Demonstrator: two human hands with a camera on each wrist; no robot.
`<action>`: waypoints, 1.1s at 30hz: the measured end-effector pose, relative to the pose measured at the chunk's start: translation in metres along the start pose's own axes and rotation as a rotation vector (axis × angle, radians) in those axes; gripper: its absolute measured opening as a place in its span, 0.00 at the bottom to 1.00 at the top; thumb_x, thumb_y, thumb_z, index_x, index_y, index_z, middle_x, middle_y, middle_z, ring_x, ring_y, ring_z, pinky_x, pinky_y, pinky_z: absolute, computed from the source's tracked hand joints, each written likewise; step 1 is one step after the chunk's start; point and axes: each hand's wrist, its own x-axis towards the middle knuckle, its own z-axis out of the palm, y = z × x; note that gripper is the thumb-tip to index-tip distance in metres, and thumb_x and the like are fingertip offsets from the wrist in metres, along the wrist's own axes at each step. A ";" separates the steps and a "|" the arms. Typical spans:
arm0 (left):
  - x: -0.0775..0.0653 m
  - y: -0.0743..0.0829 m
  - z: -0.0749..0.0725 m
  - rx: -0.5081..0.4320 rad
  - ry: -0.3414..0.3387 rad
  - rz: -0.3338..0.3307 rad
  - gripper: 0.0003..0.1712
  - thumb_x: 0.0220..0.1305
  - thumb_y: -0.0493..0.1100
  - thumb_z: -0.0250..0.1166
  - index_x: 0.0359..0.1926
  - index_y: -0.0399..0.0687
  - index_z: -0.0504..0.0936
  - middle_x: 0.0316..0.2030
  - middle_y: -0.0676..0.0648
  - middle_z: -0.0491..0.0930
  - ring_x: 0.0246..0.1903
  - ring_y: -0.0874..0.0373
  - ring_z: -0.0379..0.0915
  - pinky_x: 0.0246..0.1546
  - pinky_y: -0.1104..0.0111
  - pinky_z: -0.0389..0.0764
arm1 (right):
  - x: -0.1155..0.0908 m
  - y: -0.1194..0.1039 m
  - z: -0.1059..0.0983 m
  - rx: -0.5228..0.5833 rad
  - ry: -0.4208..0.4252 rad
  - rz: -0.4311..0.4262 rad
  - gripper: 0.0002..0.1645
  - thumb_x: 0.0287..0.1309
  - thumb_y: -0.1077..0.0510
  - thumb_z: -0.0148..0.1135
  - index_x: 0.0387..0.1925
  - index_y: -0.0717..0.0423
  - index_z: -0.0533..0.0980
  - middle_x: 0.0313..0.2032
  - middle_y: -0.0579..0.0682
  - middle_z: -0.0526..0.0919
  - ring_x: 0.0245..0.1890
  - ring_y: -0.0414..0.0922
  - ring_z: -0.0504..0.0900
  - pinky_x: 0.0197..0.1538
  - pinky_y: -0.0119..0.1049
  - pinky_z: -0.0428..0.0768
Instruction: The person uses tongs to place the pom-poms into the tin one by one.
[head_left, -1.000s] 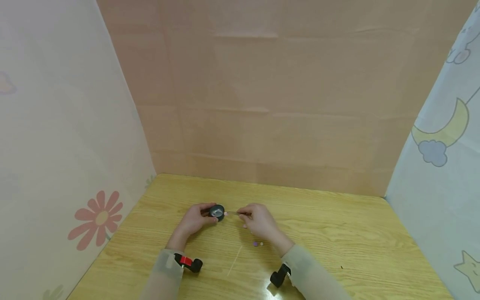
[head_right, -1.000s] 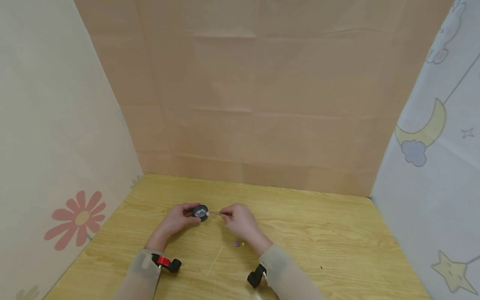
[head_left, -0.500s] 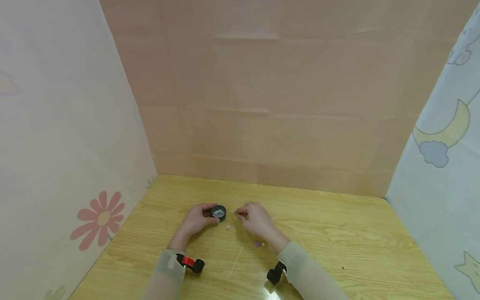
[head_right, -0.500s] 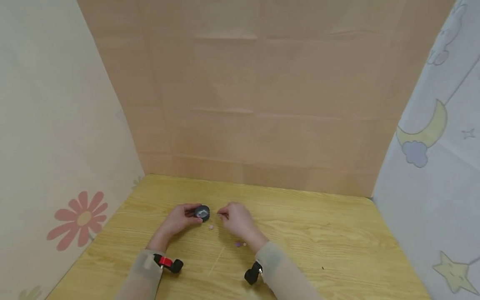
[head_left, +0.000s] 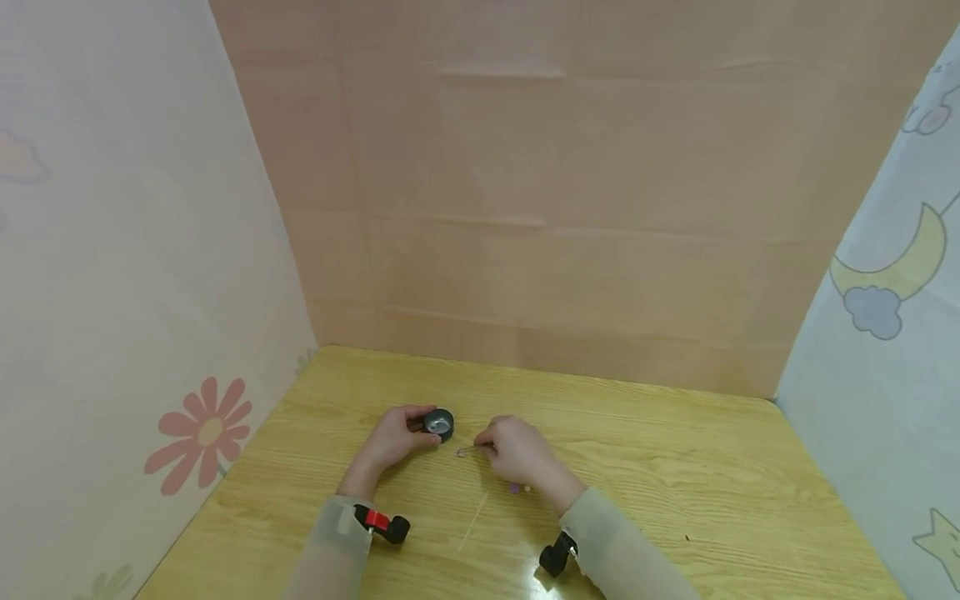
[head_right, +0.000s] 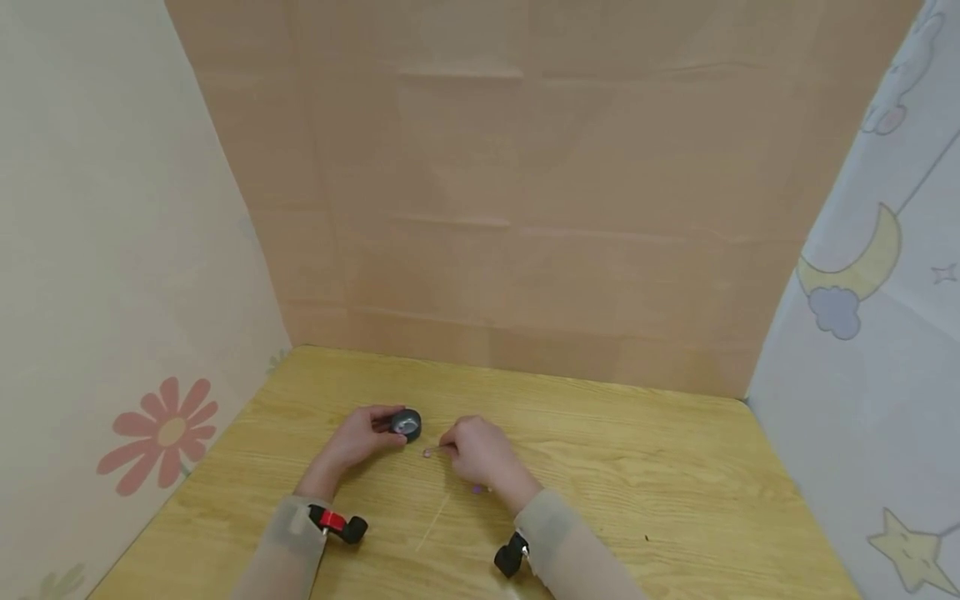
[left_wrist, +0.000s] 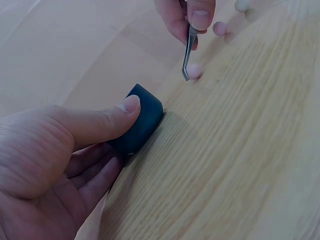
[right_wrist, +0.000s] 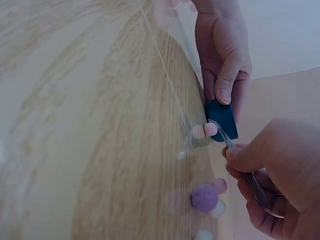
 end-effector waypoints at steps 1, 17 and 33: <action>0.000 0.000 0.000 0.000 0.001 -0.001 0.34 0.62 0.36 0.81 0.68 0.40 0.82 0.64 0.38 0.81 0.63 0.43 0.79 0.64 0.51 0.79 | 0.000 0.000 0.000 -0.004 0.003 -0.001 0.08 0.67 0.61 0.73 0.43 0.48 0.93 0.37 0.41 0.88 0.37 0.38 0.84 0.40 0.36 0.86; -0.001 0.002 -0.001 0.011 -0.006 0.000 0.34 0.63 0.37 0.80 0.69 0.40 0.82 0.65 0.38 0.81 0.64 0.42 0.79 0.66 0.50 0.78 | -0.003 0.001 0.002 -0.024 0.015 0.035 0.07 0.66 0.60 0.73 0.43 0.48 0.93 0.37 0.41 0.87 0.36 0.38 0.84 0.38 0.37 0.84; 0.000 0.002 0.000 0.022 0.001 -0.010 0.34 0.62 0.39 0.81 0.69 0.43 0.82 0.65 0.40 0.81 0.64 0.43 0.79 0.65 0.50 0.78 | -0.001 0.001 0.000 0.027 0.047 0.053 0.07 0.67 0.60 0.72 0.42 0.48 0.93 0.35 0.41 0.86 0.31 0.35 0.80 0.35 0.34 0.82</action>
